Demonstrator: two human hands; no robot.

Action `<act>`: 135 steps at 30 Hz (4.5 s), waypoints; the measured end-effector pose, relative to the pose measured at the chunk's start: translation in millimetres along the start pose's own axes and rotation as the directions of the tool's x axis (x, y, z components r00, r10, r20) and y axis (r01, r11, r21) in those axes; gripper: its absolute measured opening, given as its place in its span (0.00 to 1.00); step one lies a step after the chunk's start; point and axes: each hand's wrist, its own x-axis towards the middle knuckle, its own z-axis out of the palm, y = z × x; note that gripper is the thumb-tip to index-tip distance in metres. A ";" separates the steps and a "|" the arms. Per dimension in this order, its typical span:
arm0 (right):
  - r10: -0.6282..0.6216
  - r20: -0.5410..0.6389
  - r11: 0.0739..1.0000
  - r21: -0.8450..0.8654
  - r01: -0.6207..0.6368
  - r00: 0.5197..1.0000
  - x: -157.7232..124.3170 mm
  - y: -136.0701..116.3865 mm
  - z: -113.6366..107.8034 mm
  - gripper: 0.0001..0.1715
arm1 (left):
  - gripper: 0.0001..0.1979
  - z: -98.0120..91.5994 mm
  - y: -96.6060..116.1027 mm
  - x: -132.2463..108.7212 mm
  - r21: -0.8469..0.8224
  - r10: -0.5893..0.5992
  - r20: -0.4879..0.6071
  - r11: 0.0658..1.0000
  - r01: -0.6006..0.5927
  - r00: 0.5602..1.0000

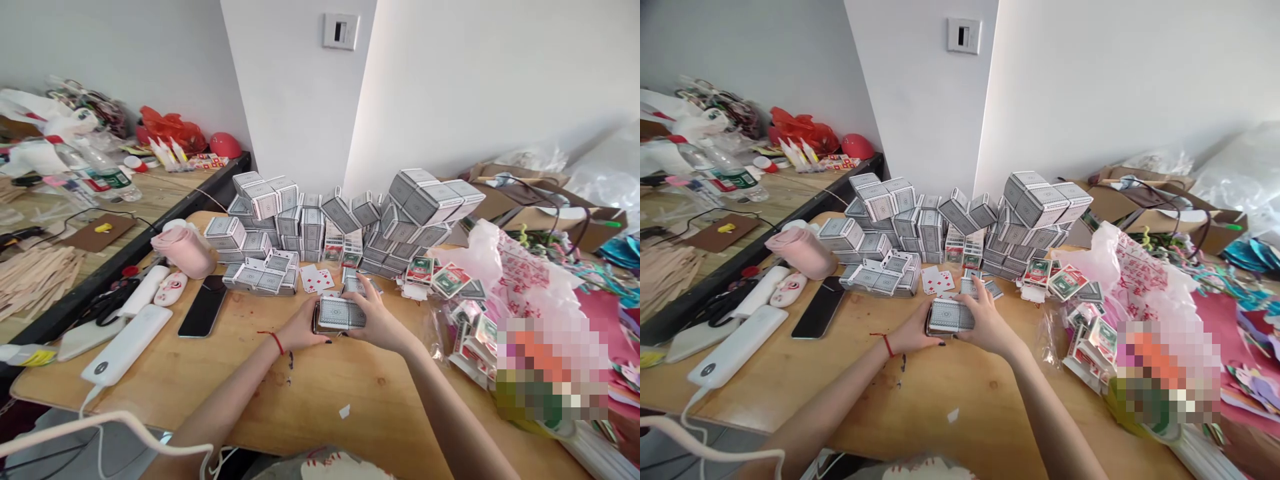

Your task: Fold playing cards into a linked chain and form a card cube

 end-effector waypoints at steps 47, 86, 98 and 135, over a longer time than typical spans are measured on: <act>0.336 -0.217 0.663 0.745 -0.067 0.917 -14.5 24.2 43.1 0.19 | 0.20 -7.0 51.9 -12.2 0.028 -0.117 -0.159 0.992 0.123 0.980; 0.286 -0.245 0.822 0.559 -0.106 0.926 -19.1 32.7 52.3 0.16 | 0.18 -1.8 38.2 -20.7 0.166 -0.009 -0.182 0.985 0.040 0.983; 0.214 -0.170 0.927 0.345 -0.146 0.962 -34.2 14.0 27.4 0.11 | 0.16 -2.1 38.9 -25.7 0.151 -0.031 -0.173 0.987 0.058 0.984; 0.212 -0.141 0.950 0.263 -0.170 0.967 -31.8 10.8 20.1 0.10 | 0.15 5.9 41.3 -30.4 0.119 -0.057 -0.268 0.989 0.092 0.962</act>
